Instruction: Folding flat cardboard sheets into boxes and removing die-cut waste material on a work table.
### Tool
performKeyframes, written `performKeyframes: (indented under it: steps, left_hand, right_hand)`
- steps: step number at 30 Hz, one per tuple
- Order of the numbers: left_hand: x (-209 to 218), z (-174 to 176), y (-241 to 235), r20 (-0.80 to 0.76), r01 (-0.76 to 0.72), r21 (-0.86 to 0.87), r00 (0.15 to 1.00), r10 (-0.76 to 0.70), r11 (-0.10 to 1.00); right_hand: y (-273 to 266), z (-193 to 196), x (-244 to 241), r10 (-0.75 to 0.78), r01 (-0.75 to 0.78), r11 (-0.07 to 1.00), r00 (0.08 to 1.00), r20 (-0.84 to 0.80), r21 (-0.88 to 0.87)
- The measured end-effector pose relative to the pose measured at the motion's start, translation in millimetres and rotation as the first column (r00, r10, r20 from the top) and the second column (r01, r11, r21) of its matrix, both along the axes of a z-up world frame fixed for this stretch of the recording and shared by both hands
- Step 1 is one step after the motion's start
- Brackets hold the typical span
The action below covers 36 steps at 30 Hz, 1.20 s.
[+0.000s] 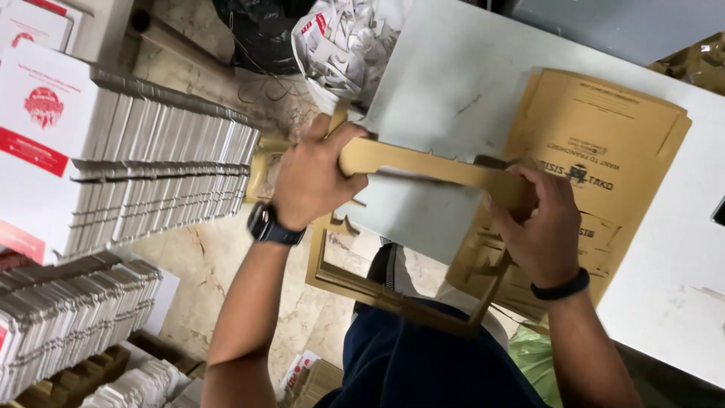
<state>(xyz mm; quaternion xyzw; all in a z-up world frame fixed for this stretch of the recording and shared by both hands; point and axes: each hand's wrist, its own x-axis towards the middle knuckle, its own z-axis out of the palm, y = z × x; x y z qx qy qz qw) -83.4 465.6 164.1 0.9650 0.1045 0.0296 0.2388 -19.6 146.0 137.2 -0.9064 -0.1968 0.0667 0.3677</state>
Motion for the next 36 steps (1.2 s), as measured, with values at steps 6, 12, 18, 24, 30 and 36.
performKeyframes:
  steps: [6,12,18,24,30,36]
  left_hand:
    - [73,-54,45,-0.002,0.067,-0.096,0.998,-0.068,0.993]
    - [98,-62,61,0.101,0.176,-0.276,0.983,-0.154,0.945]
    - [128,-232,72,-0.132,0.110,-0.298,0.979,-0.155,0.948]
    - [143,-326,70,-0.423,0.012,-0.242,0.899,-0.117,0.970]
    - [137,-336,60,-0.335,0.052,-0.187,0.935,-0.113,0.981]
    - [135,-365,58,-0.176,0.073,-0.039,0.981,-0.079,0.997]
  right_hand:
    - [45,-12,37,-0.124,0.123,0.986,0.992,0.003,-0.116]
    - [47,-41,54,-0.191,0.201,0.974,0.977,0.099,-0.106]
    - [69,-198,89,-0.312,0.267,0.938,0.929,-0.201,-0.221]
    - [89,-294,107,-0.464,0.275,0.852,0.791,-0.399,-0.445]
    - [93,-287,104,-0.507,0.227,0.825,0.703,-0.500,-0.517]
    - [95,-276,99,-0.452,0.157,0.838,0.736,-0.504,-0.522]
